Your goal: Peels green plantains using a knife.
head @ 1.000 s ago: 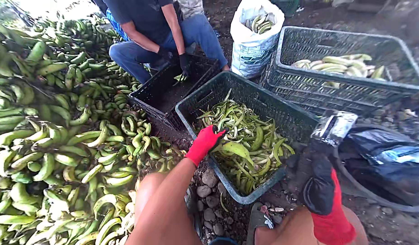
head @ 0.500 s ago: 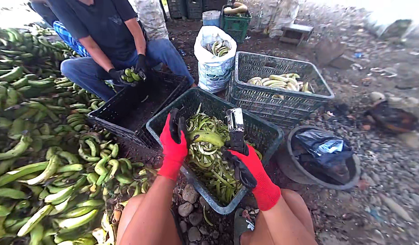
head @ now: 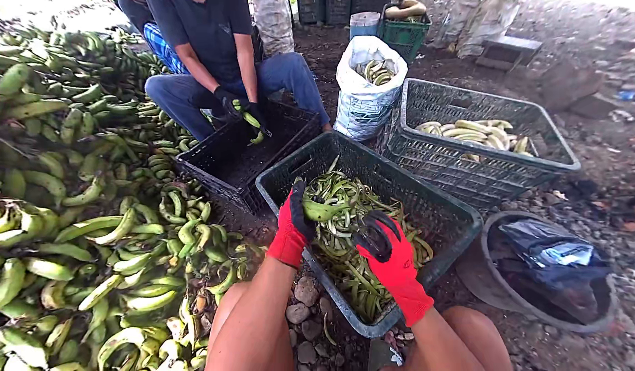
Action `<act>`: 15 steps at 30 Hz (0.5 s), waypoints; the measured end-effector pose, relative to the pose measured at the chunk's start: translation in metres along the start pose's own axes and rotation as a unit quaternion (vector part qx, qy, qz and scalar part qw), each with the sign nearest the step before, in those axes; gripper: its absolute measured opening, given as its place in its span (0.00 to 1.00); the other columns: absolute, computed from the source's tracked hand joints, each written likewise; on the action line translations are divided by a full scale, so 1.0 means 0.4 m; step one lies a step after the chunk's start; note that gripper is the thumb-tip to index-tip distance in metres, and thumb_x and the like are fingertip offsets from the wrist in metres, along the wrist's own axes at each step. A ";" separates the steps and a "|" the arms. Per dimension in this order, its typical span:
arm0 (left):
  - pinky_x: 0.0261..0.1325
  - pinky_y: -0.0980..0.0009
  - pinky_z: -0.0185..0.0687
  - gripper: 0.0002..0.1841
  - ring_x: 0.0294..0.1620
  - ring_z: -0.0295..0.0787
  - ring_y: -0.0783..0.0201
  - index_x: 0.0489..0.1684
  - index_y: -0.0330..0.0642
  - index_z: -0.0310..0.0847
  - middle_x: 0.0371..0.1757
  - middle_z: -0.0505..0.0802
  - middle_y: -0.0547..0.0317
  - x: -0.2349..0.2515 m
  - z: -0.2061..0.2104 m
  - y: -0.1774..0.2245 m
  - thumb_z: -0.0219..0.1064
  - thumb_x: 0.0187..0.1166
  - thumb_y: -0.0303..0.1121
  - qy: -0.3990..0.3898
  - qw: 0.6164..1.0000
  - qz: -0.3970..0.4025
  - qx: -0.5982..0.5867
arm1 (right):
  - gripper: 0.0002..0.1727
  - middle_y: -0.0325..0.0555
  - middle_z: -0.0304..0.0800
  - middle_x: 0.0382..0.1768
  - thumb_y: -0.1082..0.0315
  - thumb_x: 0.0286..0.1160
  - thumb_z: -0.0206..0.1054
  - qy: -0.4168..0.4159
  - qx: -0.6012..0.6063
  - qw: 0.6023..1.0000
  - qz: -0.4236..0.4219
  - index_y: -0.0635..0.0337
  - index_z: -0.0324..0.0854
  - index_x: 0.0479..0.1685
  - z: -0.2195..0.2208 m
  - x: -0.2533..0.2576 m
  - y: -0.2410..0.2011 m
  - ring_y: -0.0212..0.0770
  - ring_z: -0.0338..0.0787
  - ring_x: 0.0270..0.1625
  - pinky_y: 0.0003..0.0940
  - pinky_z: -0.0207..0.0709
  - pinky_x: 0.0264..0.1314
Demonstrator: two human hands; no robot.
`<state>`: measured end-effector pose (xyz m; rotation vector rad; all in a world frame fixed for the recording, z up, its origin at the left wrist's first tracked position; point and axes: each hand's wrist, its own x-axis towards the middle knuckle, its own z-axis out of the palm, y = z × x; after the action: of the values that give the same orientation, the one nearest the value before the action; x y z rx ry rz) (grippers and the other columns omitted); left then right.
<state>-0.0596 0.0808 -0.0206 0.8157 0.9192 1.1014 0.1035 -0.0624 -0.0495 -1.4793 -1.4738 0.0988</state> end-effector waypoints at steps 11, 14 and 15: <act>0.50 0.61 0.82 0.15 0.44 0.83 0.62 0.64 0.37 0.76 0.46 0.86 0.49 -0.029 0.001 -0.009 0.49 0.93 0.35 -0.009 0.970 0.034 0.239 | 0.35 0.67 0.89 0.61 0.42 0.78 0.61 -0.236 -0.202 0.950 0.023 0.54 0.79 0.79 -0.020 0.040 -0.049 0.70 0.86 0.68 0.68 0.68 0.78; 0.51 0.60 0.82 0.14 0.44 0.84 0.62 0.64 0.36 0.76 0.46 0.86 0.48 -0.035 0.001 -0.018 0.52 0.91 0.32 -0.036 0.960 0.036 0.277 | 0.35 0.66 0.89 0.62 0.41 0.79 0.59 -0.259 -0.219 0.940 0.028 0.50 0.79 0.80 -0.023 0.044 -0.042 0.69 0.84 0.72 0.68 0.63 0.82; 0.48 0.63 0.82 0.13 0.41 0.82 0.65 0.61 0.38 0.76 0.43 0.85 0.52 -0.039 0.005 -0.020 0.50 0.92 0.33 -0.044 0.969 0.019 0.242 | 0.34 0.65 0.89 0.63 0.41 0.79 0.59 -0.269 -0.218 0.938 0.031 0.49 0.78 0.80 -0.025 0.047 -0.042 0.68 0.83 0.72 0.67 0.61 0.83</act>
<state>-0.0576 0.0635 -0.0236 1.2744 1.1194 0.8726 0.1033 -0.0576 -0.0230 -1.9630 -1.9771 0.2417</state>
